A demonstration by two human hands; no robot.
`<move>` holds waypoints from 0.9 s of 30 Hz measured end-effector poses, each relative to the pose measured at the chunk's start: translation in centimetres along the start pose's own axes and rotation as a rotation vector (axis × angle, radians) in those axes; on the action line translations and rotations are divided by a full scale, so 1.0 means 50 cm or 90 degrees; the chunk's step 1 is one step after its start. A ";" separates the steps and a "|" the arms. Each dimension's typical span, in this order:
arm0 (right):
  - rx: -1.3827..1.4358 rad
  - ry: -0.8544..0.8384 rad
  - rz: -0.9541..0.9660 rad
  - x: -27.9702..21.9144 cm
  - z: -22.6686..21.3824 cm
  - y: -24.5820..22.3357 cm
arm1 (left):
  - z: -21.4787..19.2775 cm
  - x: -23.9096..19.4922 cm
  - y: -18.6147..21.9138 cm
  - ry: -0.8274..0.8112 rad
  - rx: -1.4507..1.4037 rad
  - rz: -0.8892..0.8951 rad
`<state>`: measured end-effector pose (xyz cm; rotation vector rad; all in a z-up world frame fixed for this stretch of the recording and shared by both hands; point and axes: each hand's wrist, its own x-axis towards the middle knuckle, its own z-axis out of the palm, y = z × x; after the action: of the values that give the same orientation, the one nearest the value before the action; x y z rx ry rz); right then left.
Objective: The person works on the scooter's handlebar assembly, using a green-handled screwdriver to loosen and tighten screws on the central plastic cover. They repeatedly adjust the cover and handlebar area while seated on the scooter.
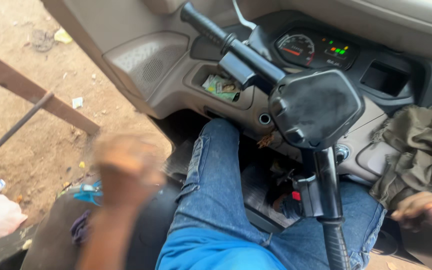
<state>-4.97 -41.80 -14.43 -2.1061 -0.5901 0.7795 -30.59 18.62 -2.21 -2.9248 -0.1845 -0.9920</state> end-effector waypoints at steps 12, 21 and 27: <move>0.394 -0.447 0.288 0.099 -0.173 0.152 | -0.106 -0.156 -0.271 -0.618 -0.018 -0.572; -0.175 0.016 0.492 -0.245 0.139 -0.069 | -0.010 0.161 0.048 -0.287 -0.442 -0.004; -0.261 -0.172 0.485 -0.392 0.489 0.017 | 0.102 0.244 0.219 -0.174 -0.509 0.168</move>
<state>-35.67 -42.03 -20.76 -2.6583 -0.0509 1.4786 -16.53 9.39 1.11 -3.6268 0.7454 -0.7320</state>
